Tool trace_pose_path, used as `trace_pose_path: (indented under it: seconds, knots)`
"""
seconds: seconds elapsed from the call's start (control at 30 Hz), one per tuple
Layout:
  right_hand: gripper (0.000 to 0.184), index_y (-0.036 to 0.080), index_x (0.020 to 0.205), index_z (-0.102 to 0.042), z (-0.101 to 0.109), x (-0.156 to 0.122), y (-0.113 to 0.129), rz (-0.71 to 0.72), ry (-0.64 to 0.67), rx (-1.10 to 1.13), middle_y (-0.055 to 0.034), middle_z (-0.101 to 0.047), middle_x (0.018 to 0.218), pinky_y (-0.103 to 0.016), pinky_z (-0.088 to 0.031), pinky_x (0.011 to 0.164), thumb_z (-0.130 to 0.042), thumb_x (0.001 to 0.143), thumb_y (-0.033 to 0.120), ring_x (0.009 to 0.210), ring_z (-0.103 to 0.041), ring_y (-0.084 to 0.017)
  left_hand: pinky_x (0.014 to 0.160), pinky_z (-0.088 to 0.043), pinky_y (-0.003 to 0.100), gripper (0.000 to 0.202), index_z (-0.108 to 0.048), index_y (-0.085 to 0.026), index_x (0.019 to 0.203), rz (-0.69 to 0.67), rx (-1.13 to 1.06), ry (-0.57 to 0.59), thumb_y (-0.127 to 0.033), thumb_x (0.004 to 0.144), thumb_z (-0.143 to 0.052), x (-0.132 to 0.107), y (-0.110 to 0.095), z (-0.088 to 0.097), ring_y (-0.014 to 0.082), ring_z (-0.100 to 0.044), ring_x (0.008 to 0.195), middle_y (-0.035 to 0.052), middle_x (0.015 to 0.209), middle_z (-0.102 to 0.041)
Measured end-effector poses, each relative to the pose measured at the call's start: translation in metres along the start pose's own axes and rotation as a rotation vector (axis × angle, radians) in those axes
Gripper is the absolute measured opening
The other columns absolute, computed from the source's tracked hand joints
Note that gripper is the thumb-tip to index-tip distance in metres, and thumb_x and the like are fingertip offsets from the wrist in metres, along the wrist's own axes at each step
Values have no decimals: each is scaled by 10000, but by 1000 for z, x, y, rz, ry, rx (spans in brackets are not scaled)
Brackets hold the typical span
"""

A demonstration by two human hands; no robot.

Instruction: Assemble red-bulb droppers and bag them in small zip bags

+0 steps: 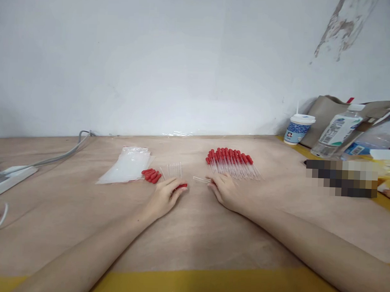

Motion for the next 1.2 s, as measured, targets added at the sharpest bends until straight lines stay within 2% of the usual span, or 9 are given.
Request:
trace_pose_path:
  seconds: [0.13, 0.37, 0.63, 0.8, 0.9, 1.03, 1.2]
  knots:
    - [197, 160, 963, -558, 4, -8, -6, -69, -37, 142, -66, -615, 868, -296, -395, 721, -384, 884, 206, 804, -552, -163, 675, -458, 256, 165, -596, -183, 922, -5, -39, 7, -266, 859, -469, 3, -9, -9, 144, -592, 737, 40, 847, -644]
    - [184, 162, 868, -571, 9, -8, 8, 2, -14, 199, -43, -580, 760, -292, -381, 695, -399, 873, 228, 702, -502, -143, 672, -458, 248, 167, -598, -171, 917, 1, -57, 34, -258, 859, -469, 0, -11, -11, 138, -589, 732, 40, 837, -643]
    - [174, 158, 875, -560, 8, -9, 9, 46, -3, 205, -50, -573, 786, -298, -365, 713, -395, 873, 213, 724, -495, -144, 644, -457, 237, 172, -608, -169, 918, 27, -57, 17, -267, 849, -485, 0, -8, -11, 138, -596, 708, 37, 827, -654]
    - [181, 156, 864, -575, 7, -8, 9, 63, -7, 215, -44, -572, 753, -283, -367, 677, -408, 873, 226, 694, -491, -140, 599, -448, 224, 173, -614, -169, 907, 87, -155, 13, -279, 839, -499, 0, -2, -12, 126, -581, 651, 21, 775, -653]
    - [179, 162, 869, -590, 6, -7, 7, 64, -8, 268, -40, -586, 756, -261, -371, 653, -428, 872, 237, 698, -504, -136, 584, -449, 212, 182, -616, -157, 890, 150, -290, 59, -287, 834, -501, -1, 2, -15, 119, -569, 635, 17, 742, -640]
    - [176, 184, 853, -617, 3, -7, 2, 81, 41, 299, -19, -607, 721, -264, -359, 672, -447, 868, 225, 678, -517, -129, 595, -465, 211, 219, -627, -135, 897, 203, -471, 184, -294, 836, -489, -2, 5, -20, 110, -561, 610, 17, 685, -615]
    - [156, 190, 861, -620, 3, -6, -1, 133, 107, 237, -9, -610, 710, -273, -332, 692, -465, 861, 204, 642, -508, -113, 577, -473, 206, 220, -642, -126, 894, 200, -516, 289, -278, 825, -499, -3, 2, -23, 106, -559, 597, 25, 690, -623]
Point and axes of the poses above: each hand's wrist, its own x-axis towards the middle knuckle, its own z-axis out of the back of the hand, y = z × x, the point moved 4 cm from there along x, towards the middle knuckle
